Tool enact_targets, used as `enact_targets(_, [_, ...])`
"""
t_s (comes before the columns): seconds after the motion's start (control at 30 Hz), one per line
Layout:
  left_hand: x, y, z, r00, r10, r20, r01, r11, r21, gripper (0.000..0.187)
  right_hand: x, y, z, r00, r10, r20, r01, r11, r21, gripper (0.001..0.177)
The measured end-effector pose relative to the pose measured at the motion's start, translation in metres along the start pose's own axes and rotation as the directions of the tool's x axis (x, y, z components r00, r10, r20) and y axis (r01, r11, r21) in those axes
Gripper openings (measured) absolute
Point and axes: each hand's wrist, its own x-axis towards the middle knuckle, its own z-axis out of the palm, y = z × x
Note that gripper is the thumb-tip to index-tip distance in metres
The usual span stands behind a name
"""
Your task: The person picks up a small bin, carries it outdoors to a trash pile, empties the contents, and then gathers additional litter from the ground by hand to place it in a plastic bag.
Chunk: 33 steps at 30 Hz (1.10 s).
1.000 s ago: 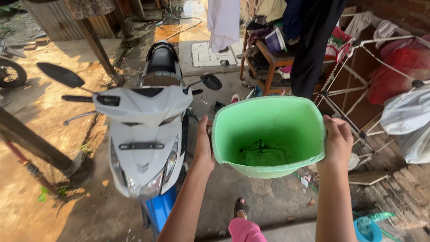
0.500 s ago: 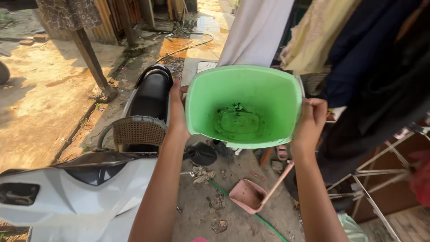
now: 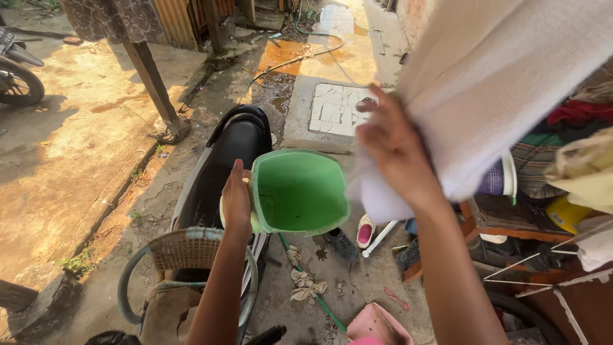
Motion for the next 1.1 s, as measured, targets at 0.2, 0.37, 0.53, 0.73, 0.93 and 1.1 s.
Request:
enact_targets(0.2, [0.054,-0.013,0.021,0.984,-0.171,-0.059,0.146,0.944,-0.297,0.043,0.067,0.062,-0.136,0.703,-0.381,-0.6,0.162,0.908,-0.387,0.038])
enact_targets(0.37, [0.098,-0.025,0.072,0.968,-0.249,-0.044,0.215,0.903,-0.371,0.041,0.118,0.185,-0.16,0.663,-0.274,-0.697,0.034,0.941,-0.337,0.016])
enact_targets(0.53, [0.152,-0.029,0.121,0.938,-0.337,-0.085,0.291,0.896,-0.336,0.05,0.226,0.358,-0.096,0.882,0.458,-0.113,-0.471,0.868,-0.156,0.04])
enact_targets(0.73, [0.214,-0.038,0.196,0.941,-0.329,-0.075,0.274,0.874,-0.402,0.045,0.272,0.372,-0.112,0.699,0.698,0.157,-0.664,0.715,-0.22,0.059])
enact_targets(0.93, [0.268,-0.048,0.254,0.941,-0.332,-0.066,0.261,0.835,-0.484,0.039,0.33,0.389,-0.137,0.67,0.732,0.126,-0.711,0.681,-0.175,0.066])
enact_targets(1.1, [0.351,-0.044,0.289,0.901,-0.427,-0.069,0.369,0.842,-0.394,0.026,0.385,0.426,-0.148,0.652,0.751,0.108,-0.743,0.66,-0.106,0.065])
